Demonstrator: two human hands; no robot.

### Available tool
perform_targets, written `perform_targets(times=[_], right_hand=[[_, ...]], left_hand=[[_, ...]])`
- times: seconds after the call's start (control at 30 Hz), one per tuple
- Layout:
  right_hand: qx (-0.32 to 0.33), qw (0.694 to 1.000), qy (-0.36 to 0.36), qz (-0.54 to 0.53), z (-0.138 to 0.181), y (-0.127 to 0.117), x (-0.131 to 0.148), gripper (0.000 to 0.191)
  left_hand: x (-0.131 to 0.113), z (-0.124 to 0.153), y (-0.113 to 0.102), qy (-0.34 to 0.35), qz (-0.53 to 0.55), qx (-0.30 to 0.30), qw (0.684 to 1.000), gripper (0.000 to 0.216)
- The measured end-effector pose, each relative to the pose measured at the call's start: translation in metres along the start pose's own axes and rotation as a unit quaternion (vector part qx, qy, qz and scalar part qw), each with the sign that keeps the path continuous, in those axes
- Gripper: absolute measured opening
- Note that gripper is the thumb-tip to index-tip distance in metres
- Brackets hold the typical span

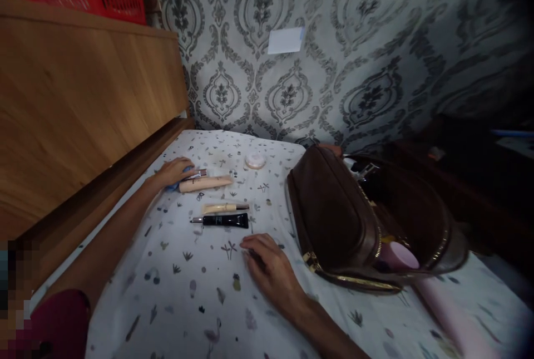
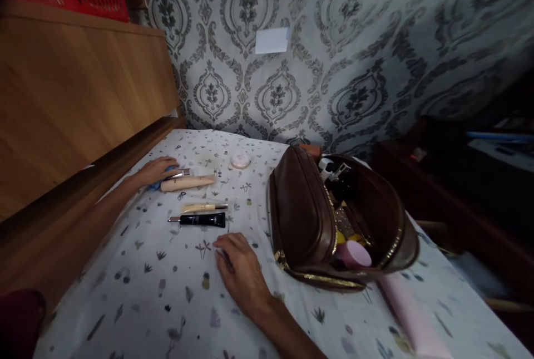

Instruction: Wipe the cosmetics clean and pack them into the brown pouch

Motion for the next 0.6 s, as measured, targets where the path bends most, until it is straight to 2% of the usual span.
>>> perform_targets(times=[0.23,0.43,0.6], right_hand=[[0.096,0.994,-0.017,0.046,-0.023,0.009,0.016,0.027],[0.121,0.988,0.002,0.096,-0.041,0.022,0.016,0.025],[0.136,0.981,0.035,0.137,-0.052,0.026,0.018,0.035]], left_hand=[[-0.001,0.008,0.006,0.004,-0.001,0.007,1.0,0.055],[-0.001,0.006,-0.007,0.0,0.005,0.058,0.998,0.052],[-0.007,0.004,-0.017,-0.032,-0.012,0.089,0.995,0.046]])
Point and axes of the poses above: each hand's wrist, its own z-axis away from the middle knuckle, its own y-axis out of the palm, x = y × z, the point moved 1 cm from there along -z, towards the middle knuckle, and after that the axes turned 8 degrees about x, right-handed, at the moved point
